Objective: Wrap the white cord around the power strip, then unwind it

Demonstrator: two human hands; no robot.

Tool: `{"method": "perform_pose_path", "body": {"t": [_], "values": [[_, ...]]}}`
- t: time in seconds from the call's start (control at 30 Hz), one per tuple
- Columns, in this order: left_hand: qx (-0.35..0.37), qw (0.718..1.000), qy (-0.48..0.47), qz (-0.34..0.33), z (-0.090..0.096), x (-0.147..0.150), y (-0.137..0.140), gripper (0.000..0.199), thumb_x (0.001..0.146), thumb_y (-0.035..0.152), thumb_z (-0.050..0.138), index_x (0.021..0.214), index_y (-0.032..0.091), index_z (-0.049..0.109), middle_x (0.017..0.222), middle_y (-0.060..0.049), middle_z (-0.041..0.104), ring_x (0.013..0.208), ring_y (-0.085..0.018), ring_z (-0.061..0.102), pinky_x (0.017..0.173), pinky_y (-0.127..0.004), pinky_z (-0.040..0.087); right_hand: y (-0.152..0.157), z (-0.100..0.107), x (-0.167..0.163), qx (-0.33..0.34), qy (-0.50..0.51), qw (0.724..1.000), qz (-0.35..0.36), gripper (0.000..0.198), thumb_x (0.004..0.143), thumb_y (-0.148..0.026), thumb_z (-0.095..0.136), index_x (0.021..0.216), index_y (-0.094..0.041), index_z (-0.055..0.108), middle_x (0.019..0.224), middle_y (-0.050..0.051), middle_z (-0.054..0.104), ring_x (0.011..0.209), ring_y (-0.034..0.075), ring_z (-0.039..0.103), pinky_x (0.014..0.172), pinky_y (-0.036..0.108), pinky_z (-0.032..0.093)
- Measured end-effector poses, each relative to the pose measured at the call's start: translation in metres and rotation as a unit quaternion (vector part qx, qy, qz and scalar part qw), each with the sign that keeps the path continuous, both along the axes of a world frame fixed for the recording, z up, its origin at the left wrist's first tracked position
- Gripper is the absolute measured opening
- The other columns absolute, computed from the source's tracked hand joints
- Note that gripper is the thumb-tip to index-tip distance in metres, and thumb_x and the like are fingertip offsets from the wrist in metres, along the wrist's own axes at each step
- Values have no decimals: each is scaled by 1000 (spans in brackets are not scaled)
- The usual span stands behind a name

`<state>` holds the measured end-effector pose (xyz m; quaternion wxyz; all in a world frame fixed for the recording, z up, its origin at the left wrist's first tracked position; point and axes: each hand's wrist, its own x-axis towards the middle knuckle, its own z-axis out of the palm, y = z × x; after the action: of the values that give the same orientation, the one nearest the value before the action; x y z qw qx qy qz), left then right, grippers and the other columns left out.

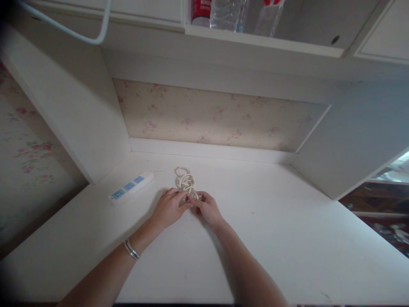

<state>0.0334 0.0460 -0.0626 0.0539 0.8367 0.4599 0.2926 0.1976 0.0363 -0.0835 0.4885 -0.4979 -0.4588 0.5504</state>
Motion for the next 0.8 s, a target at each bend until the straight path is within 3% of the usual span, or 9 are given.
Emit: {"method": "perform_pose_path", "body": {"t": [0.13, 0.33, 0.57, 0.8], "values": [[-14, 1000, -7, 2, 1, 2, 0, 20, 79, 41, 64, 87, 24, 62, 85, -1, 67, 89, -21, 55, 80, -32, 36, -1, 2, -2, 18, -46, 999, -12, 43, 70, -48, 70, 95, -15, 64, 54, -4, 52, 43, 9, 45, 43, 23, 30], [-31, 999, 12, 14, -2, 4, 0, 15, 80, 38, 61, 83, 23, 62, 84, -1, 67, 87, -20, 56, 80, -33, 36, -2, 2, -5, 29, -73, 996, -29, 41, 69, -43, 69, 98, -14, 67, 57, -2, 54, 43, 10, 48, 42, 23, 32], [-22, 999, 14, 34, -6, 9, -3, 13, 78, 28, 62, 89, 23, 59, 82, -1, 66, 90, -22, 56, 81, -34, 36, -3, -1, -4, 32, -131, 991, -14, 41, 73, -43, 64, 102, -15, 70, 55, -1, 58, 42, 9, 46, 42, 22, 32], [-23, 999, -26, -15, -10, 2, -3, 21, 81, 29, 60, 101, 22, 56, 95, -3, 65, 96, -21, 54, 84, -33, 40, -3, -5, 2, 58, -161, 985, -19, 45, 78, -48, 58, 107, -15, 68, 54, -1, 57, 42, 10, 45, 44, 22, 33]]}}
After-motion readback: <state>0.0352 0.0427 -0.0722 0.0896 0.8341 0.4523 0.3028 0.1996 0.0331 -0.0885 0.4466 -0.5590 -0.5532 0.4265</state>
